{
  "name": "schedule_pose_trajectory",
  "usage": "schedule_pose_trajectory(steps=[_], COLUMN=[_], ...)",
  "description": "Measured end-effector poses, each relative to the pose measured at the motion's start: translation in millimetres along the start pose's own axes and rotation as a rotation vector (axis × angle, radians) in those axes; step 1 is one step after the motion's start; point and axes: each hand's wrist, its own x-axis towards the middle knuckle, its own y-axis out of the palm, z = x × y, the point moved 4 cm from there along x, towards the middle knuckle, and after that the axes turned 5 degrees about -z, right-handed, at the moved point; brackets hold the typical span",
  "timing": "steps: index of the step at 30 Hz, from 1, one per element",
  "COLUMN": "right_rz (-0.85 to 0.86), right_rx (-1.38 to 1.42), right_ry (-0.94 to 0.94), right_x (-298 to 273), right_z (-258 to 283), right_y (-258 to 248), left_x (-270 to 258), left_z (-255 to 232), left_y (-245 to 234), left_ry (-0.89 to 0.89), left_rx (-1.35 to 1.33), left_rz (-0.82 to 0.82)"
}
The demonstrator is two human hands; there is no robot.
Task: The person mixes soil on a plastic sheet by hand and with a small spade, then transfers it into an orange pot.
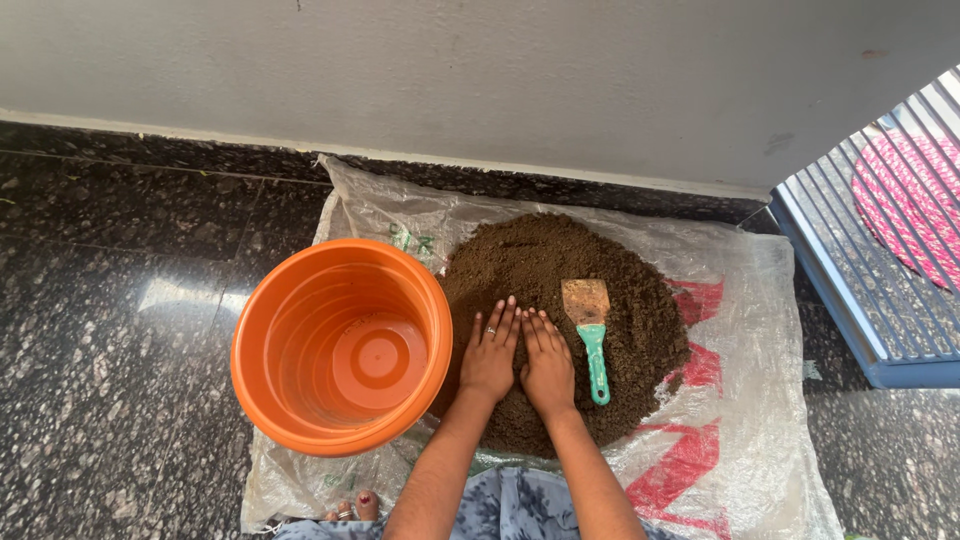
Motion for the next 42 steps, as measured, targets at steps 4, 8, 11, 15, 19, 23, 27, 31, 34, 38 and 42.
schedule_pose_trajectory(steps=[4, 8, 11, 15, 19, 23, 27, 31, 34, 38, 42], right_rz=[0.032, 0.050, 0.076, 0.087, 0.118, 0.097, 0.055, 0.047, 0.025, 0.062, 0.098], right_rx=[-0.022, -0.030, -0.045, -0.039, -0.027, -0.015, -0.033, -0.004, 0.013, 0.020, 0.054], right_ry=[0.005, 0.013, 0.018, 0.007, 0.016, 0.011, -0.001, 0.013, 0.023, 0.045, 0.054], right_x=[-1, 0, 0, 2, 3, 2, 1, 0, 2, 6, 14], right_z=[0, 0, 2, 6, 8, 4, 1, -2, -2, -1, 2], right_y=[-2, -4, -6, -14, -18, -12, -7, -2, -1, -2, -7], left_x=[-5, -6, -4, 0, 0, 0, -1, 0, 1, -1, -4], left_z=[0, 0, 0, 0, 0, -1, -1, -1, -1, -2, 3], left_y=[-15, -16, -12, -5, -5, -7, -9, -5, 0, 14, 27], left_ry=[-0.022, -0.004, -0.004, 0.000, 0.005, 0.000, 0.001, 0.000, 0.002, -0.034, 0.019], left_rx=[0.018, -0.013, -0.018, 0.066, 0.054, 0.053, 0.062, 0.046, 0.169, -0.043, -0.202], left_rz=[0.065, 0.060, 0.071, 0.038, 0.064, 0.089, 0.099, 0.109, 0.017, -0.157, -0.503])
